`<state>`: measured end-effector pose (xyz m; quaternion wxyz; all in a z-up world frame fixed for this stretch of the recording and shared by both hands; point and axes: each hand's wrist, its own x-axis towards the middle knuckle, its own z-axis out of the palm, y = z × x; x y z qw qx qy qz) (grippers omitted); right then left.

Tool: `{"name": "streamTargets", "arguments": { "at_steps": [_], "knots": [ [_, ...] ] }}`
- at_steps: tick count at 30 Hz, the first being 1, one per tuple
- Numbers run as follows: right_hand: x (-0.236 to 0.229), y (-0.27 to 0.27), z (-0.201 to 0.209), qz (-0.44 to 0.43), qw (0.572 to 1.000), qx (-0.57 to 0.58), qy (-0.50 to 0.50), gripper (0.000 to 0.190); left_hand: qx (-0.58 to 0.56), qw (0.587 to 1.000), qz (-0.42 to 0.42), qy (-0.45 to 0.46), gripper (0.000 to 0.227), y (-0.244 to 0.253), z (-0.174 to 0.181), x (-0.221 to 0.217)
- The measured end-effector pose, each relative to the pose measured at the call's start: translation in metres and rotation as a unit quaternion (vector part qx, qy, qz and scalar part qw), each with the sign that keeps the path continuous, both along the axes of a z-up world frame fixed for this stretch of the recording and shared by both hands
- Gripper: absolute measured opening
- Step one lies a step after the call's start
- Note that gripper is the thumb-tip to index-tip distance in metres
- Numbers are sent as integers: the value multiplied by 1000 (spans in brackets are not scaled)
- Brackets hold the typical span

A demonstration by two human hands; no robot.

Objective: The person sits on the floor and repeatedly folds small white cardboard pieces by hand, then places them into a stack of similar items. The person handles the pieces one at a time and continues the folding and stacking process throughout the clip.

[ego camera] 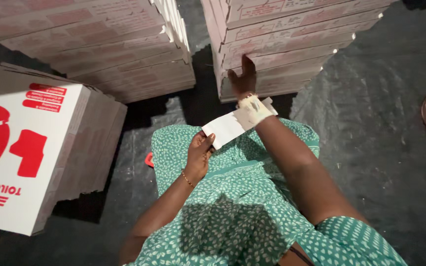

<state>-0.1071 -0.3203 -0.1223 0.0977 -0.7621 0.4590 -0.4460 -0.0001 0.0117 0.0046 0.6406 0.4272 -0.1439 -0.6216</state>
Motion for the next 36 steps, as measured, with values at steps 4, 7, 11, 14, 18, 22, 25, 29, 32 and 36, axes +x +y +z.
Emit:
{"name": "streamTargets", "arguments": {
  "at_steps": [4,7,11,14,18,22,25,29,32,36],
  "knots": [
    [-54,-36,24,-38,997,-16,-63,51,-8,999,39,3,28,4,-1,14],
    [-116,-86,47,-53,983,-62,-163,27,-2,999,54,5,27,13,-9,22],
    [-167,-101,82,16,976,86,-199,35,26,997,69,0,26,19,-14,20],
    [-160,-43,117,95,990,-92,50,39,29,998,62,-2,28,14,-13,15],
    [-110,112,150,212,865,377,-253,27,-7,998,55,-4,34,3,-14,11],
    [-82,221,190,329,762,543,-129,23,-27,997,24,-65,32,-8,-18,2],
    [-60,249,205,354,900,253,-6,19,-66,997,34,-18,34,-15,-18,3],
    [-53,249,208,238,922,304,-22,21,-76,997,14,-9,34,-10,-8,2],
    [-53,246,202,236,942,239,-5,22,-53,999,-12,3,37,-7,-3,2],
    [-51,242,199,236,966,106,16,25,-68,997,9,-21,38,-23,-1,-5]
  ]
}}
